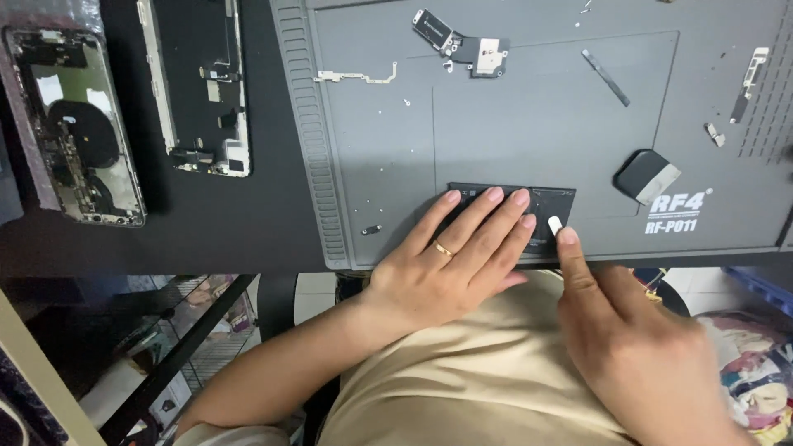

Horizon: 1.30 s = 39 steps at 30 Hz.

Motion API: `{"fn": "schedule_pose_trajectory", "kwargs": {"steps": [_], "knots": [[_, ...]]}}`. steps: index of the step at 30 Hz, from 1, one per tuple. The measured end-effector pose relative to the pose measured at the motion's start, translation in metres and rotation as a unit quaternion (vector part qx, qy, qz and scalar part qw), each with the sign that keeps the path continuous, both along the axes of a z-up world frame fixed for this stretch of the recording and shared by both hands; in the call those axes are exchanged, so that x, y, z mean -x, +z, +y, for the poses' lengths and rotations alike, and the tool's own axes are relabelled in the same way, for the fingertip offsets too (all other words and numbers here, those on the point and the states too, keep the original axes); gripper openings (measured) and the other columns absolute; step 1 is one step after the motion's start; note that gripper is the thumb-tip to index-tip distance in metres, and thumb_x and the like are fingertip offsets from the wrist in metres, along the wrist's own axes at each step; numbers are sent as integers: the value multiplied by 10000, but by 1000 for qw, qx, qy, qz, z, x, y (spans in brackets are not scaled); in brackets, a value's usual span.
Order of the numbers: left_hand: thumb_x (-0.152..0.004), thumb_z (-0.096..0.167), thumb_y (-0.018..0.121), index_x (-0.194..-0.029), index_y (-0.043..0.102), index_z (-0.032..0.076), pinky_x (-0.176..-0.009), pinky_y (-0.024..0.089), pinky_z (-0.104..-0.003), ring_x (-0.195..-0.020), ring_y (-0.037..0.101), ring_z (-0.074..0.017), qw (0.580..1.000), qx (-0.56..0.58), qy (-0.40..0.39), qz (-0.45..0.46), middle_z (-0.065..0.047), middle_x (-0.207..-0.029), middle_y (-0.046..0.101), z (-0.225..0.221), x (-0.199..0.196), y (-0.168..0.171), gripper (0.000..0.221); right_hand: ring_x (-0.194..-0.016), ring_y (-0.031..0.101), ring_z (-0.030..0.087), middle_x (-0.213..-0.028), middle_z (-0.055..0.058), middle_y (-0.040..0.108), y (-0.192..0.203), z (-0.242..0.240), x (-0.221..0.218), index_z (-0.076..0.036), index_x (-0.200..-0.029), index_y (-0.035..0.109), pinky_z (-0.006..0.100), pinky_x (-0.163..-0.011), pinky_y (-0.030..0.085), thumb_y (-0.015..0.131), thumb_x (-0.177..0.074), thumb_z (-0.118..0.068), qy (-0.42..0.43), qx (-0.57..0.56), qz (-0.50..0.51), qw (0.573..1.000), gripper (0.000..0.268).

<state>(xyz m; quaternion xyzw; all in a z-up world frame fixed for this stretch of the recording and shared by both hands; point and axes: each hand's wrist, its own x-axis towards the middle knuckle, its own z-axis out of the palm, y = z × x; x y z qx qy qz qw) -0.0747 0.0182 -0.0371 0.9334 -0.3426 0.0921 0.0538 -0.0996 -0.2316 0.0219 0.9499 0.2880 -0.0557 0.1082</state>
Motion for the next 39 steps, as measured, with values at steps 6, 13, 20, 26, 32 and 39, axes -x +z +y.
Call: {"fn": "schedule_pose_trajectory", "kwargs": {"steps": [6,13,20,26,32,39], "knots": [[-1239,627,416,-1551,631,163,-1249,462,-397,-1482,549,-193,1000,7,14,-19,-16,-1596,599,-1,-4,5,599,-565,420,133,-826,-87,563,-2,-2,-6,-128,-1576,787,301,-491,421,773,-1085,-125,-43,-81,6,996,491],[-1243,644,399,-1573,613,179,-1248,458,-395,-1488,535,-185,1000,-17,13,-17,-1,-1613,578,-1,-2,5,609,-548,491,139,-854,-96,562,-13,12,4,-164,-1619,724,307,-472,429,734,-1091,-234,-48,-44,3,998,532],[-1218,608,361,-1545,646,214,-1223,488,-390,-1461,550,-174,999,5,30,-21,14,-1580,603,-6,-3,0,586,-537,433,91,-853,-68,523,-17,12,14,-84,-1604,689,275,-453,372,680,-1082,-242,-12,-29,-1,1000,546],[-1222,618,365,-1562,630,207,-1231,482,-402,-1474,544,-179,1000,1,28,-11,8,-1596,585,-6,-1,0,595,-498,362,110,-855,-70,528,-17,8,27,-96,-1614,676,280,-446,355,686,-1065,-226,-8,-37,2,999,565],[-1214,652,453,-1551,636,200,-1212,508,-399,-1461,565,-176,999,7,28,-19,6,-1583,598,-7,0,-2,593,-543,461,81,-819,-81,529,-12,-3,33,-93,-1600,681,288,-452,361,696,-1049,-237,-2,-59,17,998,570],[-1170,711,593,-1500,605,323,-1175,545,-373,-1392,637,-144,997,43,52,-33,27,-1502,688,-12,-2,-2,509,-636,525,134,-895,-70,630,4,-31,10,-124,-1600,765,328,-520,460,735,-1130,-125,-48,-99,29,993,472]]}}
